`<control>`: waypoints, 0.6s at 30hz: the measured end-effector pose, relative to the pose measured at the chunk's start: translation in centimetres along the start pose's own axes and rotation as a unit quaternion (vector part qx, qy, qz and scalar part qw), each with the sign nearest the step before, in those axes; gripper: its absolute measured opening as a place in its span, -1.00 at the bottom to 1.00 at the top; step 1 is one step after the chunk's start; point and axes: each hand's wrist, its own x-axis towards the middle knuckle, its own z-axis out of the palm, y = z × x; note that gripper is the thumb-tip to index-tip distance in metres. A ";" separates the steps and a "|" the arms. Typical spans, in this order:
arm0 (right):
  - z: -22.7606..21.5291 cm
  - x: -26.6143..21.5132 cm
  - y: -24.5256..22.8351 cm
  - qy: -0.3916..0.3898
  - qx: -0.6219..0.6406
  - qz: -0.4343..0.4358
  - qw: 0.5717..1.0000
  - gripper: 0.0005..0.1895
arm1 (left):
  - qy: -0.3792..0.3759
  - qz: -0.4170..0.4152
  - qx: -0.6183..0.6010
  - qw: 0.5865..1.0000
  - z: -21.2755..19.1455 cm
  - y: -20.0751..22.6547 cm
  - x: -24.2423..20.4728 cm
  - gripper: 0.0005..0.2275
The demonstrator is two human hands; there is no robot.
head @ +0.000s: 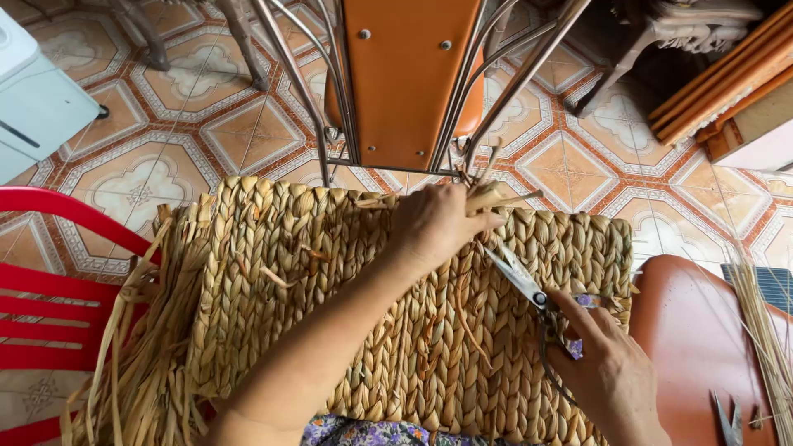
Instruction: The worker is trimming excess reeds and weaving the edges of a grass basket to finish the structure.
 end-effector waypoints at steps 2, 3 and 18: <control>0.2 0.1 -0.3 0.016 -0.004 -0.020 1.000 -0.16 | 0.036 0.016 -0.034 0.999 5.3 -2.8 1.2 -0.68; 0.1 0.3 -0.3 0.036 -0.008 -0.038 0.999 -0.15 | 0.073 0.037 -0.069 0.994 8.0 -4.0 2.0 -0.70; 0.9 0.6 -1.0 -0.022 -0.022 0.003 1.000 -0.26 | -0.027 0.064 -0.402 0.913 2.9 -5.2 0.8 -0.73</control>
